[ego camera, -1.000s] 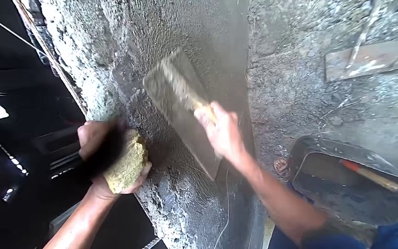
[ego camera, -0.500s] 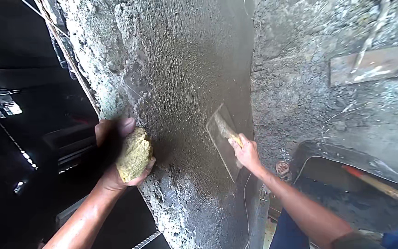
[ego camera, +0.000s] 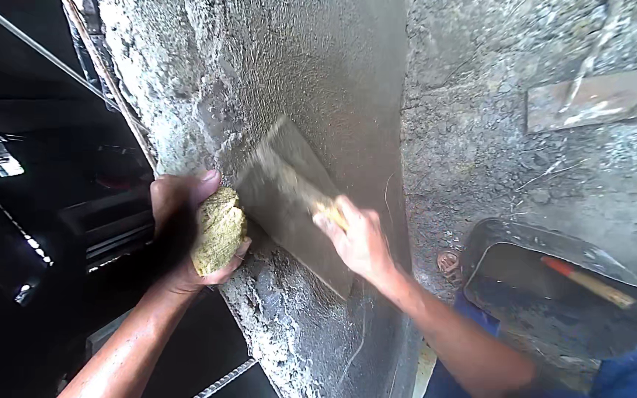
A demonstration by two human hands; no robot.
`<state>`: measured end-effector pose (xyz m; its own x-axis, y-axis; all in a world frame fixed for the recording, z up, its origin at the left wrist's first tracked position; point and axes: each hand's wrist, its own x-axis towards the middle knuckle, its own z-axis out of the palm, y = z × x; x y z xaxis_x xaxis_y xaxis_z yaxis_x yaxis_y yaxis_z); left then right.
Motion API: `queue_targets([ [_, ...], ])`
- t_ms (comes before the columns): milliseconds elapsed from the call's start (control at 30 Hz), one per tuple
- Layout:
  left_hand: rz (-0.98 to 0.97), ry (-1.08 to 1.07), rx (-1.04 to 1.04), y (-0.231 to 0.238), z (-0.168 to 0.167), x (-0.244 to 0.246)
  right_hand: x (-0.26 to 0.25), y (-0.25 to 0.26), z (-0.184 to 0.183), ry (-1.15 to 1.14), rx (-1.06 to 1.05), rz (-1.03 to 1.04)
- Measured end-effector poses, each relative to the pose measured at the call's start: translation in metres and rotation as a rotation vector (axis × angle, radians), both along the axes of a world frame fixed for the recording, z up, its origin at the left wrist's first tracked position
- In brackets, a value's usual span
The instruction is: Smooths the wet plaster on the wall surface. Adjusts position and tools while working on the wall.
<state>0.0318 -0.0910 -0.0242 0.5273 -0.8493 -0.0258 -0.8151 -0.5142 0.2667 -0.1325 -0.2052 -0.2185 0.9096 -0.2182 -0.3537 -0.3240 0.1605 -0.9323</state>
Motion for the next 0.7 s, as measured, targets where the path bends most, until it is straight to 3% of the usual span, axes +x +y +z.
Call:
queue_targets([
  [233,0.008,-0.048,0.094,0.008,0.004,-0.001,-0.182,0.07,-0.079,0.186,0.017,0.044],
  [333,0.003,-0.065,0.102,0.01,0.004,-0.001,-0.205,0.08,-0.128,0.469,0.129,0.083],
  [433,0.001,-0.053,0.075,0.006,0.003,0.001,-0.167,0.067,-0.181,0.661,0.259,0.092],
  [567,-0.005,-0.037,0.055,0.005,0.002,0.001,-0.066,0.022,-0.231,0.674,0.368,0.069],
  [633,-0.022,-0.054,0.065,0.005,0.003,0.001,-0.005,0.001,-0.234,0.581,0.317,0.048],
  [700,-0.024,-0.051,0.053,0.004,0.002,0.0,0.051,-0.019,-0.207,0.442,0.243,0.037],
])
